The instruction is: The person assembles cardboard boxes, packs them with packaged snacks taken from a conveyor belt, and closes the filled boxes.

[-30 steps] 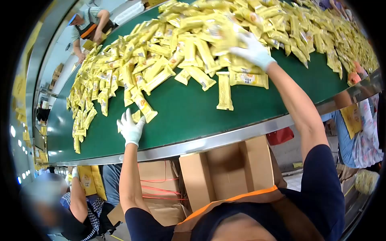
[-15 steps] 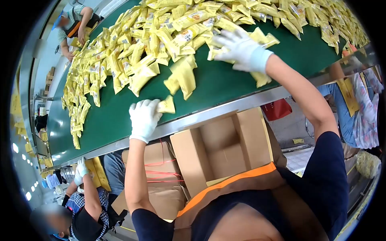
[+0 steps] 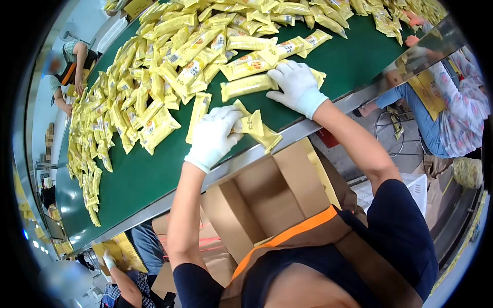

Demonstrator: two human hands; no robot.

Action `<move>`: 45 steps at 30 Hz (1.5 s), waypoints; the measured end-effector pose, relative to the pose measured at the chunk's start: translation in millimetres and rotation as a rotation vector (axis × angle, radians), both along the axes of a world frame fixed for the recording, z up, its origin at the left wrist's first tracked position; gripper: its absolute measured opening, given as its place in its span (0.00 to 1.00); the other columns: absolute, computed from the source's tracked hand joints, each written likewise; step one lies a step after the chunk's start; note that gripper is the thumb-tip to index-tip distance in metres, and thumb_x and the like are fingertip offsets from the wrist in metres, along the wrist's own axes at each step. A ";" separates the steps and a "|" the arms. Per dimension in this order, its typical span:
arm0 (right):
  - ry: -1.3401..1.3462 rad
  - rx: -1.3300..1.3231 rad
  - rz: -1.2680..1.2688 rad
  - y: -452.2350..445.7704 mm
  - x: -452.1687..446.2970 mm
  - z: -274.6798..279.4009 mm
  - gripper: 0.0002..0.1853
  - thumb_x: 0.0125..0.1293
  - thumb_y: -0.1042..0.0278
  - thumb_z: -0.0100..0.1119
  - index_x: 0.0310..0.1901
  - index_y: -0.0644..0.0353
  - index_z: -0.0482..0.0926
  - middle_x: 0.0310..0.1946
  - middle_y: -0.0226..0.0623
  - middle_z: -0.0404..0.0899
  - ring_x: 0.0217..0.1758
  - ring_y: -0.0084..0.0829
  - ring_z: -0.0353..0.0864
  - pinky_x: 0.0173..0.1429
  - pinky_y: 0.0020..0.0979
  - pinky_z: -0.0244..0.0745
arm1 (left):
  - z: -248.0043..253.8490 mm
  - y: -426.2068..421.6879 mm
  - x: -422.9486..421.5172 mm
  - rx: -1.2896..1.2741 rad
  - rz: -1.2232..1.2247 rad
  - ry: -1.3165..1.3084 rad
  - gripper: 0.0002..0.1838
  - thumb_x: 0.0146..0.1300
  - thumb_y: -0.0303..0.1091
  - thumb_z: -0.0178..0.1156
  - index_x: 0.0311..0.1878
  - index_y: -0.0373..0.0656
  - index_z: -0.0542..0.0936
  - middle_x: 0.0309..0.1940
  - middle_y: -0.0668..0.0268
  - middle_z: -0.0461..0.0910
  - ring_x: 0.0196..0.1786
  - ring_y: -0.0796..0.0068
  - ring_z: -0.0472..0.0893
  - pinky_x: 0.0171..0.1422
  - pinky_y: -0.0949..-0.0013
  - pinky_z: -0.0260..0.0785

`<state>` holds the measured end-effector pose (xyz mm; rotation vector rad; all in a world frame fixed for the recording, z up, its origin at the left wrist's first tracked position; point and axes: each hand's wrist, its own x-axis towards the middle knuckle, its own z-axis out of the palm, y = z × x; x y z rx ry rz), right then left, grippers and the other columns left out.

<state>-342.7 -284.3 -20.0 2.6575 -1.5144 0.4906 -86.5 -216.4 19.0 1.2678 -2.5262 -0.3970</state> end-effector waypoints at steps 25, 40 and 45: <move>0.000 0.161 0.044 -17.6 67.3 7.5 0.27 0.71 0.39 0.46 0.48 0.57 0.80 0.39 0.46 0.83 0.41 0.48 0.83 0.46 0.47 0.77 | -15.3 81.3 71.7 -0.124 0.449 -0.207 0.32 0.64 0.50 0.63 0.66 0.40 0.71 0.48 0.54 0.80 0.48 0.54 0.80 0.50 0.56 0.75; -0.008 0.398 0.195 -34.4 -45.9 63.2 0.34 0.50 0.45 0.70 0.54 0.60 0.77 0.48 0.46 0.80 0.55 0.48 0.78 0.60 0.40 0.74 | 3.5 78.8 44.2 0.146 0.347 -0.168 0.44 0.53 0.47 0.71 0.73 0.50 0.67 0.50 0.54 0.77 0.50 0.51 0.78 0.53 0.55 0.73; 0.301 0.347 0.206 -72.5 -52.7 51.1 0.34 0.46 0.37 0.70 0.49 0.57 0.81 0.45 0.42 0.78 0.57 0.44 0.75 0.63 0.42 0.68 | 9.1 40.7 59.5 0.246 0.418 0.064 0.52 0.41 0.60 0.75 0.68 0.40 0.72 0.49 0.50 0.78 0.54 0.48 0.77 0.59 0.56 0.71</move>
